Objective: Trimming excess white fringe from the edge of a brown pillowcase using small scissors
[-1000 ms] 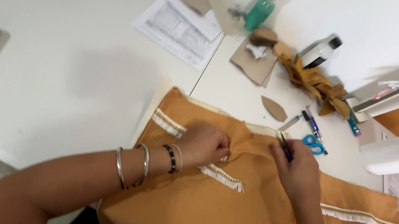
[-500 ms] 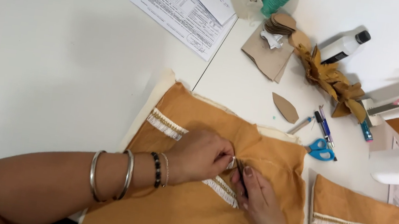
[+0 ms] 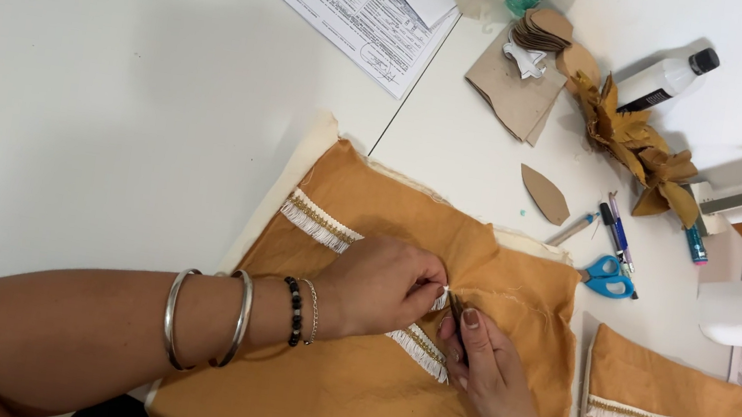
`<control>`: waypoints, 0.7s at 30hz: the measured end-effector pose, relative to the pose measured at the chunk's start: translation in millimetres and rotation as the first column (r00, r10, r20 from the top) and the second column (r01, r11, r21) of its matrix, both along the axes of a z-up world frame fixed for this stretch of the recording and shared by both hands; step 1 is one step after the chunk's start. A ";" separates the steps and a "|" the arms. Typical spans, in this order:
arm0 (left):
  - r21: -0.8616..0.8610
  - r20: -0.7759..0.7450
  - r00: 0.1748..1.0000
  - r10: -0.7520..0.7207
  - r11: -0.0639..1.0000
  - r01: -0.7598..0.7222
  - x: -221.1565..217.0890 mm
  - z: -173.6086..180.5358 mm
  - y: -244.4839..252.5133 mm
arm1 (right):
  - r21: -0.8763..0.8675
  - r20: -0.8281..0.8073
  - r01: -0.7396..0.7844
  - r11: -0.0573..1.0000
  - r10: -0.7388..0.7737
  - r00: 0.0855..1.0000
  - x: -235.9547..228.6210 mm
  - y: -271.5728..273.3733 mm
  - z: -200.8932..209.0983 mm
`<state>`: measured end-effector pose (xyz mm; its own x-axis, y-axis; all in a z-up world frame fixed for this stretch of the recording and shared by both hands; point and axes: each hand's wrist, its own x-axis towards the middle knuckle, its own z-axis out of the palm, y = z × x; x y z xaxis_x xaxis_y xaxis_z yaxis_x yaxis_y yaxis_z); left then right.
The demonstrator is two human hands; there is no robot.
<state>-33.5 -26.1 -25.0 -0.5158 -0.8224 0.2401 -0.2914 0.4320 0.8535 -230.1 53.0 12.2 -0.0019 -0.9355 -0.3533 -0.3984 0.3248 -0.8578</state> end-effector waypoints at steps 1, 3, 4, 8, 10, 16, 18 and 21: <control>0.000 -0.001 1.000 0.001 1.000 -0.001 -0.2 -0.2 -0.3 | 0.000 -0.001 -0.001 1.000 0.001 1.000 -2.4 -1.2 -2.8; 0.006 0.006 1.000 0.007 1.000 -0.007 -0.8 -0.7 -0.3 | -0.001 0.018 -0.025 1.000 0.025 1.000 -7.2 -2.4 -8.6; 0.007 0.005 1.000 0.007 1.000 -0.007 -1.1 -1.2 -0.2 | 0.001 0.017 -0.025 1.000 0.025 1.000 -7.3 -2.1 -8.8; 0.002 0.006 1.000 -0.003 1.000 0.003 -2.3 -3.1 -0.6 | -0.004 0.004 -0.026 1.000 0.026 1.000 -4.9 -2.2 -6.7; -0.008 -0.002 1.000 0.001 1.000 -0.001 -2.1 -3.2 -0.7 | -0.008 -0.016 -0.024 1.000 0.024 1.000 -3.1 -2.7 -5.3; -0.002 0.006 1.000 -0.017 1.000 0.017 0.7 2.2 0.6 | -0.011 -0.018 -0.005 1.000 0.005 1.000 0.6 -3.1 -5.0; -0.044 -0.022 0.999 -0.025 0.999 0.024 0.2 1.6 1.4 | 0.025 0.086 0.026 0.999 -0.028 0.996 -2.7 -3.8 -10.5; -0.080 -0.029 0.999 -0.042 0.996 0.039 0.4 1.1 2.7 | -0.010 0.084 0.004 1.000 -0.003 0.996 -0.7 -5.5 -8.8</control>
